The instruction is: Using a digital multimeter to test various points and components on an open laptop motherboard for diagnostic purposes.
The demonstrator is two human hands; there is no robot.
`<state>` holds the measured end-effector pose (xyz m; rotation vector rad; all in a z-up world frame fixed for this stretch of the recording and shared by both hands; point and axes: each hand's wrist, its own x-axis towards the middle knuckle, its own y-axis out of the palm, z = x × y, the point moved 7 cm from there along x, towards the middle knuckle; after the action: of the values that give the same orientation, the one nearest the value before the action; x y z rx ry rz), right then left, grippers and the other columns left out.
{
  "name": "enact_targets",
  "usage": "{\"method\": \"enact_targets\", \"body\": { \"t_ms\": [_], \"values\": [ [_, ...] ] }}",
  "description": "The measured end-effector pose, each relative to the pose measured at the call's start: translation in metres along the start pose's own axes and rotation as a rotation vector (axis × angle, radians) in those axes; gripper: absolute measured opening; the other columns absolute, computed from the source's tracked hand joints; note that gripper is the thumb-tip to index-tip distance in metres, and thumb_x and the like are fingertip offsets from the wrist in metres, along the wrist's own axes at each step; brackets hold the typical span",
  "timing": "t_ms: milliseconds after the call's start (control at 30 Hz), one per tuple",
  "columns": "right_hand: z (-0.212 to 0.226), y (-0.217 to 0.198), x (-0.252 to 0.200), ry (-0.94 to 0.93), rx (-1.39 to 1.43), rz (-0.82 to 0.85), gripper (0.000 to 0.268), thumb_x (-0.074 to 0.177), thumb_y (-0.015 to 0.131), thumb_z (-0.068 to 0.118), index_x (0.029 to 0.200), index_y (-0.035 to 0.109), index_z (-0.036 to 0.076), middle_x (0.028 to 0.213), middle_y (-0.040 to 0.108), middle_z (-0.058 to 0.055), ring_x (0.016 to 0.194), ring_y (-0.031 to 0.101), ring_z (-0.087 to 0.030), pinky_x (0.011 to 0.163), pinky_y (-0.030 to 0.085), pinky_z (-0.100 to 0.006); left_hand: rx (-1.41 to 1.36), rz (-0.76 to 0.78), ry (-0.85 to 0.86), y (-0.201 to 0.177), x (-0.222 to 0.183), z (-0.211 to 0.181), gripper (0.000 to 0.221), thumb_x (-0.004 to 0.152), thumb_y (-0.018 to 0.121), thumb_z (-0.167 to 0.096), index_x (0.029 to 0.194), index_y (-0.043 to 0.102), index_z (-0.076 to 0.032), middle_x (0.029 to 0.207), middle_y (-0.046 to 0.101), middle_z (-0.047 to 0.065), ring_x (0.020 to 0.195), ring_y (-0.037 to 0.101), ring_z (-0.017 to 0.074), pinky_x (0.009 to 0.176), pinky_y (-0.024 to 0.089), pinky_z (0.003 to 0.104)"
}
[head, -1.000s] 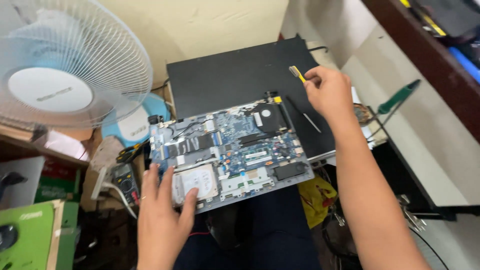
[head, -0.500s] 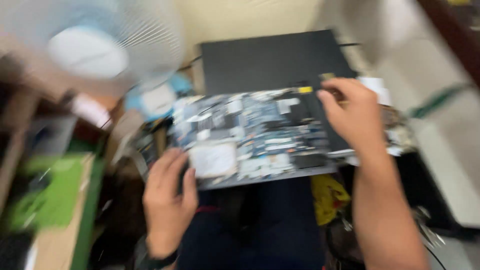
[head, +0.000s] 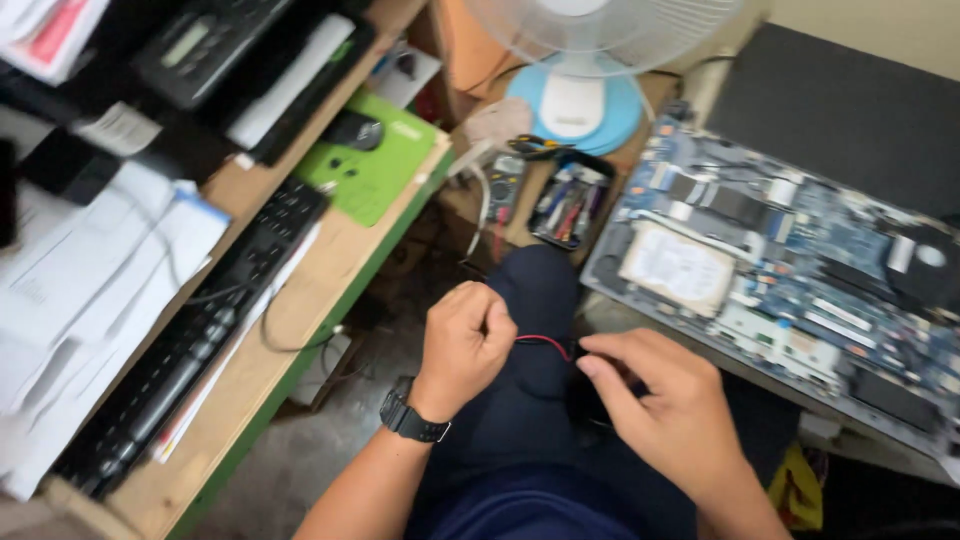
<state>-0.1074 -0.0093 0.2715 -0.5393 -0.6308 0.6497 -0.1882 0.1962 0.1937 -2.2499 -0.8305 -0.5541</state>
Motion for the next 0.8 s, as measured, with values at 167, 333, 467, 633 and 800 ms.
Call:
{"method": "enact_targets", "body": {
  "t_ms": [167,333,467,633,800],
  "values": [
    [-0.034,0.067,-0.004,0.069,-0.012,0.163,0.014,0.103,0.081,0.024,0.111,0.09,0.016,0.092,0.084,0.003,0.07,0.076,-0.015,0.066,0.057,-0.031,-0.022,0.02,-0.058,-0.02,-0.02,0.018,0.021,0.105,0.071,-0.004,0.086,0.066,-0.009,0.081,0.068,0.002,0.079,0.063,0.0241,0.08,0.052,0.04],
    [-0.07,0.097,-0.007,0.135,-0.042,0.201,0.018,0.103,0.081,0.025,0.116,0.09,0.015,0.102,0.089,0.001,0.076,0.078,-0.017,0.078,0.06,-0.033,-0.076,0.04,-0.162,-0.017,-0.035,0.051,0.017,0.1,0.08,-0.003,0.095,0.067,-0.012,0.093,0.069,0.003,0.087,0.068,0.0212,0.08,0.053,0.035],
    [-0.092,0.103,-0.005,0.31,0.015,0.162,0.021,0.099,0.084,0.011,0.118,0.092,0.012,0.089,0.089,-0.017,0.076,0.084,-0.037,0.062,0.066,-0.046,-0.109,0.034,-0.273,0.005,-0.02,0.088,0.023,0.096,0.087,-0.006,0.116,0.077,-0.002,0.098,0.076,0.02,0.089,0.081,0.0434,0.074,0.068,0.051],
    [-0.097,0.114,-0.003,0.352,0.009,0.181,0.023,0.1,0.084,0.011,0.122,0.092,0.009,0.091,0.09,-0.02,0.074,0.084,-0.038,0.059,0.065,-0.046,0.034,0.105,-0.308,0.095,0.043,0.19,0.022,0.101,0.08,-0.016,0.117,0.077,-0.001,0.103,0.077,0.023,0.1,0.08,0.0515,0.086,0.066,0.059],
    [-0.106,0.112,-0.004,0.311,-0.098,0.175,0.023,0.1,0.082,0.029,0.119,0.091,0.019,0.108,0.095,0.003,0.091,0.086,-0.011,0.086,0.062,-0.029,0.45,0.146,-0.318,0.195,0.099,0.317,0.041,0.091,0.078,-0.023,0.126,0.074,-0.001,0.12,0.075,0.025,0.113,0.071,0.0519,0.108,0.055,0.06]
  ]
}}
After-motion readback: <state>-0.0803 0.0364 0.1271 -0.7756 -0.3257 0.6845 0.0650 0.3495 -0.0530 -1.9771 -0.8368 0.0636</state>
